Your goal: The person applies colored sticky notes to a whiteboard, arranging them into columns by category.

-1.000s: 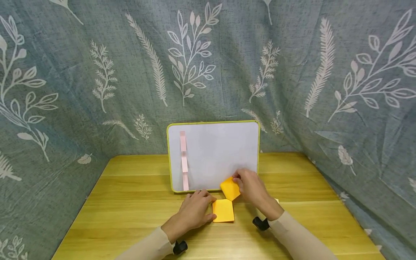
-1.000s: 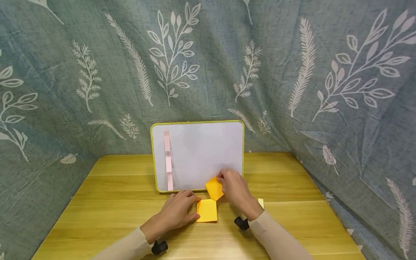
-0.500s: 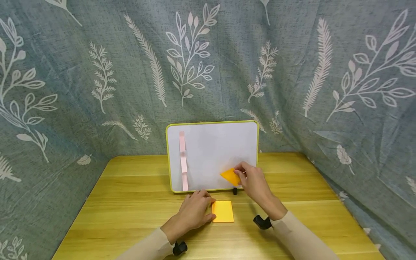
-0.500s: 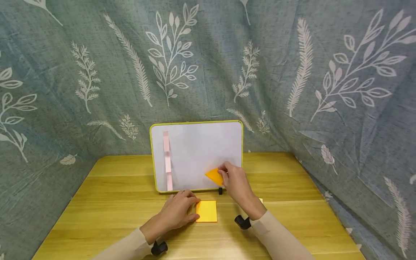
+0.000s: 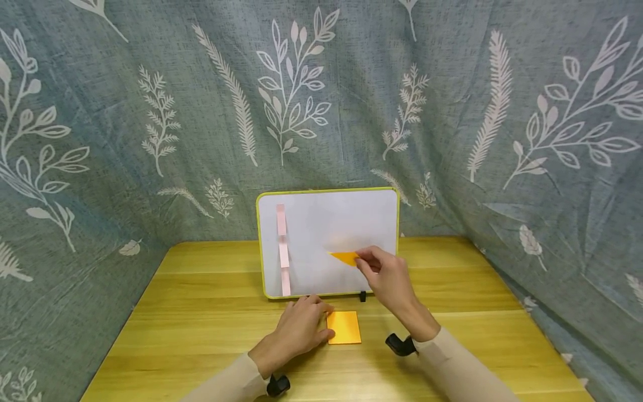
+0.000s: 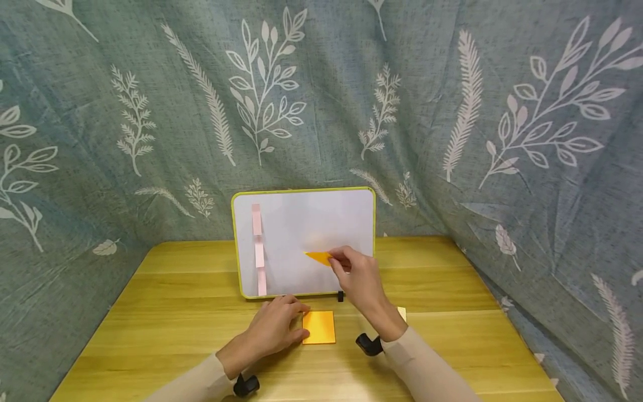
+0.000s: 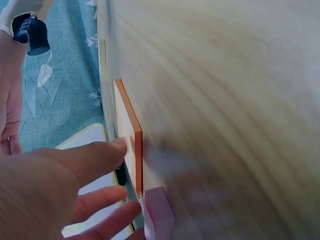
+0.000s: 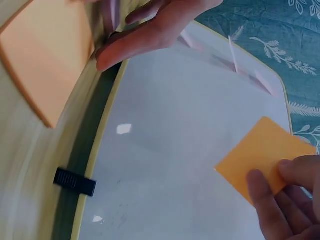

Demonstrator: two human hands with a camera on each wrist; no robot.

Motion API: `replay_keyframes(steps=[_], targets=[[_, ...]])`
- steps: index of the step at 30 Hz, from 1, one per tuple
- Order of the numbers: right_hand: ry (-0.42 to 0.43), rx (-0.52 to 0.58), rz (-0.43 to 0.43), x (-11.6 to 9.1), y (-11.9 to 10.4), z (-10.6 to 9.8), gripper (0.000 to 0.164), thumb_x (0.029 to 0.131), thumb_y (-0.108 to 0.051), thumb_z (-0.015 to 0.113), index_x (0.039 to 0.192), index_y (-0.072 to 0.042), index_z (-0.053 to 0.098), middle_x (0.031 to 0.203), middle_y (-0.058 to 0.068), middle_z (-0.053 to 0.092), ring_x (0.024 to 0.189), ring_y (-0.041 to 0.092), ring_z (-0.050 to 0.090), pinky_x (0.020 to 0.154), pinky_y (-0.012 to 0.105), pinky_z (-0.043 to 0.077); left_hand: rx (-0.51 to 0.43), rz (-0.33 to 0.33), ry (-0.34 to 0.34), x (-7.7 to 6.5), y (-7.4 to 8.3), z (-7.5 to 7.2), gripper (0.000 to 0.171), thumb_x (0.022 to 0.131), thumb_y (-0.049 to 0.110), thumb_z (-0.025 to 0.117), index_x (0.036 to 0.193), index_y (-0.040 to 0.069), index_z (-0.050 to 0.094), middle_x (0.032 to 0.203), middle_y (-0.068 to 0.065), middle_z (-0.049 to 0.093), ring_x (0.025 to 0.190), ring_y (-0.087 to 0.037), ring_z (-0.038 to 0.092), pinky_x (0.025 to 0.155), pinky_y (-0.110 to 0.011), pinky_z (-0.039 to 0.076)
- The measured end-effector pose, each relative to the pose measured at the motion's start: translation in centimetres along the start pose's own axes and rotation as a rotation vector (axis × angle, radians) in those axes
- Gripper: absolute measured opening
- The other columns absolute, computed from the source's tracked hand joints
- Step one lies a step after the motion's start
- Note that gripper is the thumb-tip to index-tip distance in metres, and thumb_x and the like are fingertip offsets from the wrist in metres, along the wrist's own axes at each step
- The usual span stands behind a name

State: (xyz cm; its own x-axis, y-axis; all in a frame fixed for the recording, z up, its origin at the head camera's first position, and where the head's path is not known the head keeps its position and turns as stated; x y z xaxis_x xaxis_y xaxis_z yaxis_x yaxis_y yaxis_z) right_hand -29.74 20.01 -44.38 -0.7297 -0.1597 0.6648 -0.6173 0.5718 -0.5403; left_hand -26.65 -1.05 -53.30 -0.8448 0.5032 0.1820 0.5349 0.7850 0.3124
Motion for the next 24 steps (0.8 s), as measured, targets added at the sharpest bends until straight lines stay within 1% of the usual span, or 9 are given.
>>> replay_keyframes(steps=[2,4,7,9,10,12,15,19,24], targets=[[0.039,0.001,-0.041,0.3,-0.5,0.0,0.012,0.103,0.004,0.085,0.114,-0.001,0.086,0.106,0.013,0.09,0.093,0.028,0.09,0.085,0.022,0.069,-0.004,0.023,0.043,0.0,0.1,-0.2,0.043,0.095,0.038,0.1,0.132,0.02,0.088,0.125,-0.001,0.084,0.111,-0.026,0.077,0.078,-0.034,0.054],[0.076,0.004,-0.07,0.5,-0.8,0.0,0.012,0.102,0.005,0.086,0.113,-0.002,0.087,0.106,0.012,0.09,0.093,0.027,0.09,0.086,0.018,0.067,-0.017,0.04,0.082,0.1,0.1,-0.6,0.035,0.098,0.035,0.098,0.129,0.02,0.09,0.122,-0.001,0.085,0.11,-0.025,0.078,0.079,-0.036,0.058],[0.131,0.003,-0.107,0.8,-1.2,0.0,0.014,0.101,0.005,0.087,0.112,-0.004,0.089,0.106,0.012,0.09,0.091,0.027,0.09,0.087,0.02,0.067,-0.037,0.055,0.135,0.2,0.2,-1.3,0.027,0.102,0.031,0.094,0.125,0.018,0.09,0.121,0.0,0.087,0.111,-0.024,0.08,0.088,-0.041,0.065],[0.168,0.008,-0.118,1.0,-1.3,0.0,0.016,0.099,0.005,0.088,0.112,-0.005,0.09,0.105,0.011,0.09,0.091,0.028,0.089,0.088,0.02,0.068,-0.06,0.046,0.16,0.2,0.2,-1.8,0.023,0.104,0.029,0.091,0.124,0.018,0.09,0.122,0.001,0.087,0.112,-0.023,0.08,0.095,-0.044,0.067],[0.184,0.015,-0.123,1.1,-1.3,0.0,0.017,0.099,0.006,0.089,0.111,-0.006,0.09,0.105,0.011,0.09,0.091,0.028,0.089,0.089,0.02,0.067,-0.073,0.047,0.177,0.2,0.2,-2.0,0.022,0.105,0.028,0.09,0.124,0.018,0.09,0.123,0.001,0.087,0.113,-0.023,0.08,0.096,-0.045,0.067],[0.22,0.034,-0.131,1.3,-1.4,0.0,0.017,0.098,0.006,0.089,0.11,-0.007,0.091,0.103,0.011,0.09,0.091,0.029,0.089,0.092,0.015,0.065,-0.094,0.042,0.214,0.2,0.1,-2.5,0.02,0.106,0.028,0.089,0.124,0.019,0.09,0.123,0.003,0.087,0.112,-0.021,0.08,0.094,-0.042,0.068],[0.263,0.069,-0.144,1.6,-1.5,0.2,0.019,0.097,0.007,0.09,0.109,-0.008,0.092,0.103,0.012,0.09,0.092,0.032,0.088,0.096,0.009,0.061,-0.134,0.054,0.285,0.2,0.0,-3.3,0.016,0.108,0.024,0.087,0.123,0.02,0.09,0.119,0.004,0.088,0.108,-0.019,0.081,0.09,-0.039,0.069],[0.299,0.082,-0.154,2.1,-1.9,0.5,0.019,0.097,0.005,0.091,0.109,-0.008,0.093,0.105,0.013,0.09,0.094,0.034,0.088,0.098,0.007,0.06,-0.178,0.079,0.376,0.4,-0.1,-4.8,0.012,0.108,0.019,0.085,0.118,0.021,0.09,0.113,0.003,0.088,0.103,-0.018,0.083,0.085,-0.036,0.07],[0.323,0.064,-0.134,2.4,-2.2,0.8,0.017,0.097,0.002,0.092,0.111,-0.008,0.093,0.11,0.012,0.09,0.101,0.034,0.088,0.104,0.007,0.057,-0.192,0.096,0.441,0.8,-0.7,-6.3,0.011,0.108,0.016,0.084,0.116,0.021,0.091,0.109,0.004,0.089,0.099,-0.016,0.082,0.084,-0.036,0.07]])
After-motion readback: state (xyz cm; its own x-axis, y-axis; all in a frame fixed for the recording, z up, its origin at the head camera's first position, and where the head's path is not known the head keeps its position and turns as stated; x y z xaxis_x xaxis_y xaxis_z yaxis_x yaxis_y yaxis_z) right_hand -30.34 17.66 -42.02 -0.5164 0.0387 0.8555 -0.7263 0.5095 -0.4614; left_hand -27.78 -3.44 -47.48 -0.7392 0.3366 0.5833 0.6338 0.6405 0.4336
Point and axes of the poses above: each hand's wrist, its own x-axis towards the middle knuckle, its own z-axis out of the palm, y = z × x, the point moved 5 cm from there along x, towards the middle knuckle
